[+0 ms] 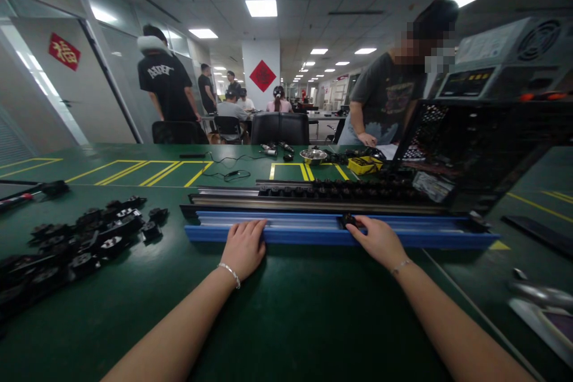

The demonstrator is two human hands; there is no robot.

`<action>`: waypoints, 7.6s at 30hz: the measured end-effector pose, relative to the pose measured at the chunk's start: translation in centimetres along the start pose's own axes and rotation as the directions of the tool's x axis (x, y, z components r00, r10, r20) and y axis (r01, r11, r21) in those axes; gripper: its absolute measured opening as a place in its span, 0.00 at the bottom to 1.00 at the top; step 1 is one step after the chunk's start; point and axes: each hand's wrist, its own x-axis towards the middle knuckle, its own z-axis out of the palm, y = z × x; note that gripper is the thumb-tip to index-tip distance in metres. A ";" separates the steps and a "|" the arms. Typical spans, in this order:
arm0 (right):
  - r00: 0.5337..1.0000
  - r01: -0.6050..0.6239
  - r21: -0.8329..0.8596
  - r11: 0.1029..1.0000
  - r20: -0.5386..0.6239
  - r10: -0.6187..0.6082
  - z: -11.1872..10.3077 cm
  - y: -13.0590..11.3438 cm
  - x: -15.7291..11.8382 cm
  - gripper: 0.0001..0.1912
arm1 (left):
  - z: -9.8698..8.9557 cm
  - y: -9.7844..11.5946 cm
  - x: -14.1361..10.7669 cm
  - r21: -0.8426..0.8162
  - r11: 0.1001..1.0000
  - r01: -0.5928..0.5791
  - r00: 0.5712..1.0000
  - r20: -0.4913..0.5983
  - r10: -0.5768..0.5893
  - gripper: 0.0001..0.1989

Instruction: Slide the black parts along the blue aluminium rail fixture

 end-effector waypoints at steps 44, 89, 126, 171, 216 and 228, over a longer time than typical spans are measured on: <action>0.981 0.173 -0.054 0.983 0.104 -0.167 -0.4 -1.0 -0.2 0.24 | -0.2 0.0 0.0 0.003 1.000 0.002 1.000 0.025 -0.003 0.24; 0.960 0.200 -0.113 0.973 0.223 -0.171 0.1 -3.4 -0.6 0.29 | 0.0 -0.1 -0.1 0.024 1.000 -0.009 1.000 0.005 0.009 0.24; 0.966 0.230 -0.120 0.966 0.151 -0.211 1.1 -3.7 -0.9 0.31 | -0.1 -0.1 -0.2 0.016 1.000 -0.006 1.000 0.009 0.006 0.24; 0.907 0.394 0.042 0.918 0.147 -0.396 0.5 -5.1 -1.0 0.25 | -0.3 0.0 -0.2 0.013 1.000 -0.005 1.000 0.016 0.004 0.25; 0.921 0.342 -0.029 0.939 0.211 -0.328 1.5 -6.9 -1.8 0.30 | -0.1 0.0 -0.2 0.029 1.000 -0.008 1.000 0.009 0.007 0.25; 0.920 0.338 -0.023 0.941 0.218 -0.325 1.6 -7.4 -1.7 0.30 | -0.1 0.1 -0.1 0.026 1.000 0.000 1.000 0.013 -0.001 0.25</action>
